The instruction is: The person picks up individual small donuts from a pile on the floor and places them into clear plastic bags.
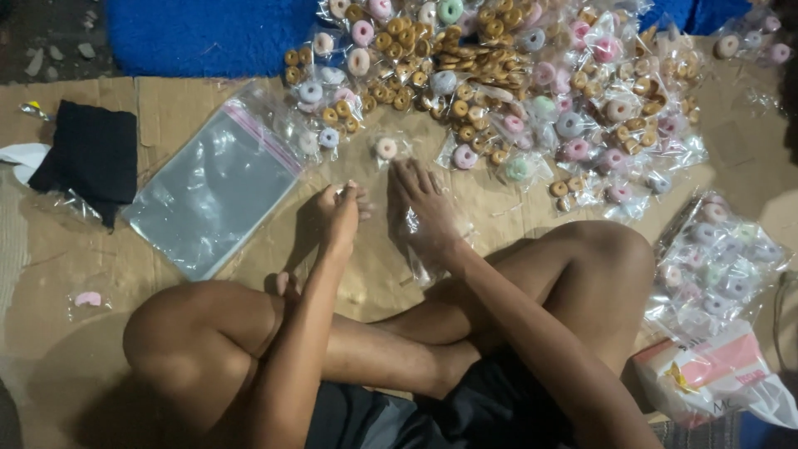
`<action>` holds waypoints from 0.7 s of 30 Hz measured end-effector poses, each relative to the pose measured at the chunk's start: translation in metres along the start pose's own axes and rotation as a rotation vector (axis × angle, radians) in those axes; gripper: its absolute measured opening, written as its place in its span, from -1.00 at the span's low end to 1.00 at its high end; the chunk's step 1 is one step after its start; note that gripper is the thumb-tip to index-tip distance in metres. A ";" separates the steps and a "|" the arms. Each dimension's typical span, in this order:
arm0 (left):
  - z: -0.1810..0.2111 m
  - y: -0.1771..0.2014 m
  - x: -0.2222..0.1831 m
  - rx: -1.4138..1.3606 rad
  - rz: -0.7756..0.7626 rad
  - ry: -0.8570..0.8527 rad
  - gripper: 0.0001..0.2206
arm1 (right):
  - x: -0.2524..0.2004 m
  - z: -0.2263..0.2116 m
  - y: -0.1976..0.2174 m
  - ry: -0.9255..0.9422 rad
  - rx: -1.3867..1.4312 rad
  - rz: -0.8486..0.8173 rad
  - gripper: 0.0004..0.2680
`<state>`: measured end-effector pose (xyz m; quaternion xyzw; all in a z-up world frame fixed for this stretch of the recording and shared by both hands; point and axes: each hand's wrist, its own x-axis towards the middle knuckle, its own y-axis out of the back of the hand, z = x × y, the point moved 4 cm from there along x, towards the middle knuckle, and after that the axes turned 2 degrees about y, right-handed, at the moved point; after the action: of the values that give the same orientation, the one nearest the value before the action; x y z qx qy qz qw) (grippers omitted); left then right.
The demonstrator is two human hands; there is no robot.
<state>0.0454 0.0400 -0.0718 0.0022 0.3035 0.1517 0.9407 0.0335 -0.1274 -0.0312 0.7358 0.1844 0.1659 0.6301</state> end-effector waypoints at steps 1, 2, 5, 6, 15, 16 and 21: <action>-0.004 -0.002 0.005 -0.001 0.005 0.001 -0.69 | 0.002 0.000 -0.003 0.005 0.002 -0.001 -0.21; -0.008 -0.002 0.009 -0.043 0.027 0.004 -0.71 | 0.004 0.000 -0.004 -0.003 -0.123 0.064 -0.33; -0.005 -0.001 0.006 -0.106 0.062 0.016 -0.76 | 0.014 0.001 -0.004 -0.032 -0.226 0.140 -0.50; -0.001 -0.001 0.002 -0.126 0.066 0.023 -0.77 | 0.017 0.003 -0.004 -0.062 -0.210 0.151 -0.54; -0.009 -0.002 0.009 -0.122 0.032 -0.010 -0.84 | 0.012 -0.020 0.039 -0.173 -0.149 -0.020 -0.52; -0.006 -0.003 0.007 -0.123 0.033 -0.011 -0.84 | 0.008 -0.018 0.031 -0.171 -0.149 -0.019 -0.52; -0.002 -0.005 0.005 -0.081 0.027 -0.031 -0.85 | -0.005 -0.016 -0.004 -0.011 -0.361 -0.094 -0.23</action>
<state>0.0496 0.0365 -0.0772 -0.0291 0.2824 0.1766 0.9425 0.0209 -0.1153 -0.0331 0.6023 0.1825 0.1628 0.7599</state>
